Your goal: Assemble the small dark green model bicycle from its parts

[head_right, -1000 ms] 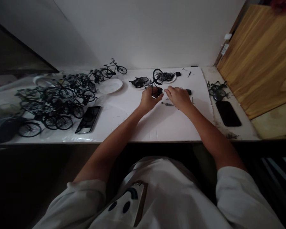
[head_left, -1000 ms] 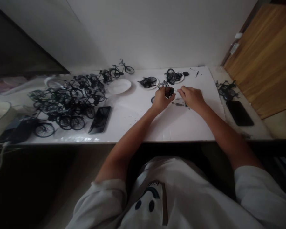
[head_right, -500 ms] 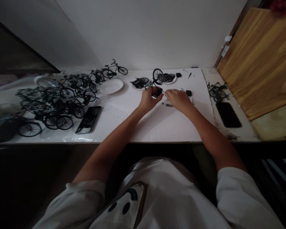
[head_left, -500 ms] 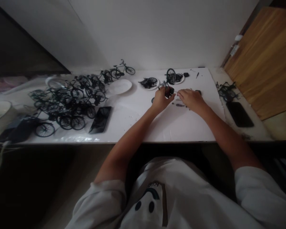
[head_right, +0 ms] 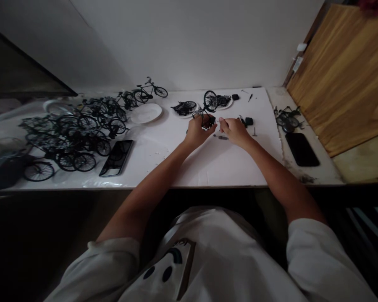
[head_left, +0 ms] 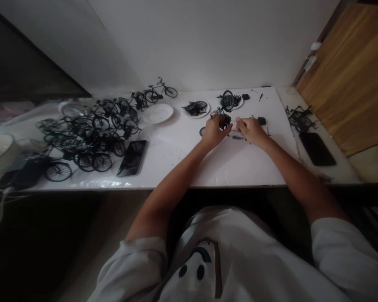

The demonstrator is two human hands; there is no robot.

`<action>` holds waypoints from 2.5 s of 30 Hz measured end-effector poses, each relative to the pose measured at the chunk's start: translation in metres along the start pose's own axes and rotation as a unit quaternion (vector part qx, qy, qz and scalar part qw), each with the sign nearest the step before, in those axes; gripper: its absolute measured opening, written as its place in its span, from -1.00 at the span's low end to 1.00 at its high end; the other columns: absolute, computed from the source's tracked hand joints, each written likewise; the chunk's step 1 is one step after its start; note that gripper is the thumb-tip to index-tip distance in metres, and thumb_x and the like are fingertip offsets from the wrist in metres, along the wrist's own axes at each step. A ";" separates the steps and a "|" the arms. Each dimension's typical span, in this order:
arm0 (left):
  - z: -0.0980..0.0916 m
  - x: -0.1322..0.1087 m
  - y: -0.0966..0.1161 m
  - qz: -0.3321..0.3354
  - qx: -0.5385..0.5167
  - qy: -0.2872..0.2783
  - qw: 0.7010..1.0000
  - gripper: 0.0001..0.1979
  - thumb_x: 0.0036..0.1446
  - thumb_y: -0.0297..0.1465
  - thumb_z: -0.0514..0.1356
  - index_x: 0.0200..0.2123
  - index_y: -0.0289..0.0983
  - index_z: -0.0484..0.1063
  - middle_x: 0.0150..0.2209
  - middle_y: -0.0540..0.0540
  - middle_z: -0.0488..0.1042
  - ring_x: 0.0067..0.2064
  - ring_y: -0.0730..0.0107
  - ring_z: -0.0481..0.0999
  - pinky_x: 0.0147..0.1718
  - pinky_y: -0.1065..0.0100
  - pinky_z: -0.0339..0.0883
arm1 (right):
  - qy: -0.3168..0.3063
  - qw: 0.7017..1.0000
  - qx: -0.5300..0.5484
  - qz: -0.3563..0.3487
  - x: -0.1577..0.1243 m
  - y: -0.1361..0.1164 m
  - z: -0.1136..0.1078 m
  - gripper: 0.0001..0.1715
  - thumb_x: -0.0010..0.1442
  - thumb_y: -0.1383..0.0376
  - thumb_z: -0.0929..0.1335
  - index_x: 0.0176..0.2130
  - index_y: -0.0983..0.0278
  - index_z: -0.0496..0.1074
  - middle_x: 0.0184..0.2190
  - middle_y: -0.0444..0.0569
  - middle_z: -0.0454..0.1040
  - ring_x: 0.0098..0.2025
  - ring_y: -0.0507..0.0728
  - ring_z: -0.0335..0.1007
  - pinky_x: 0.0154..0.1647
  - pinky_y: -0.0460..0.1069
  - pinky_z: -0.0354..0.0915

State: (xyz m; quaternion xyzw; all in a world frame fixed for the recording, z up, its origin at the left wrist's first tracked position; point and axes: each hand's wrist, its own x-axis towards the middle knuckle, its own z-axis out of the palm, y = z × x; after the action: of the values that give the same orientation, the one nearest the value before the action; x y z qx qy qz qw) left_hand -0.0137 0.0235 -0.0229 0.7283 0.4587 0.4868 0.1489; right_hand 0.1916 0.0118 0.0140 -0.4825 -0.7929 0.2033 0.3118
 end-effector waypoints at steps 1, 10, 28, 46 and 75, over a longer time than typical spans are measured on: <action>0.001 0.000 -0.001 -0.007 -0.009 -0.003 1.000 -0.76 0.21 -0.37 0.46 -0.08 -0.23 0.56 -0.26 -0.13 0.63 -0.26 0.25 0.61 -0.08 0.18 0.55 | 0.006 1.000 -0.012 0.000 0.000 0.000 0.000 -0.22 0.55 -0.22 0.10 -0.45 0.17 0.41 -0.51 -0.02 0.52 -0.37 0.19 0.50 -0.20 0.06 0.31; 0.005 0.000 -0.002 -0.052 -0.038 0.012 0.998 -0.72 0.17 -0.40 0.48 -0.07 -0.26 0.57 -0.26 -0.13 0.69 -0.33 0.31 0.63 -0.19 0.21 0.56 | 0.036 0.987 -0.151 -0.037 -0.001 -0.002 -0.002 -0.75 0.50 0.18 0.30 0.02 0.19 0.53 -0.16 0.06 0.71 -0.18 0.27 0.59 -0.21 0.07 0.23; 0.001 0.000 0.000 -0.005 0.007 0.001 1.000 -0.78 0.25 -0.42 0.42 -0.05 -0.27 0.56 -0.23 -0.15 0.66 -0.26 0.30 0.62 -0.17 0.27 0.51 | -0.013 0.993 0.113 0.034 0.001 0.000 0.008 -0.13 0.48 -0.40 0.18 -0.40 0.21 0.49 -0.63 -0.10 0.37 -0.59 0.09 0.30 -0.44 0.02 0.26; -0.002 0.002 -0.001 -0.011 -0.012 0.009 1.000 -0.75 0.23 -0.38 0.43 -0.04 -0.28 0.55 -0.22 -0.15 0.68 -0.31 0.35 0.61 -0.22 0.28 0.50 | 0.073 0.996 -0.017 -0.048 0.004 0.004 0.008 -0.48 0.51 -0.10 0.30 -0.27 0.20 0.52 -0.37 0.01 0.62 -0.30 0.18 0.48 -0.20 0.05 0.26; 0.002 -0.001 0.001 -0.025 -0.018 0.015 0.999 -0.72 0.24 -0.34 0.42 0.00 -0.27 0.58 -0.27 -0.12 0.67 -0.34 0.35 0.56 -0.22 0.28 0.50 | 0.070 0.997 0.030 0.006 -0.001 -0.012 0.006 -0.12 0.44 -0.42 0.21 -0.46 0.18 0.51 -0.62 -0.09 0.38 -0.47 0.15 0.36 -0.22 0.05 0.25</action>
State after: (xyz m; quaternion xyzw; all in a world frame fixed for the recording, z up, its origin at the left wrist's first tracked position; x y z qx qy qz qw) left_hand -0.0117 0.0230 -0.0241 0.7067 0.4695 0.5021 0.1674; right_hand 0.1804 0.0054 0.0170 -0.4910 -0.7597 0.1943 0.3794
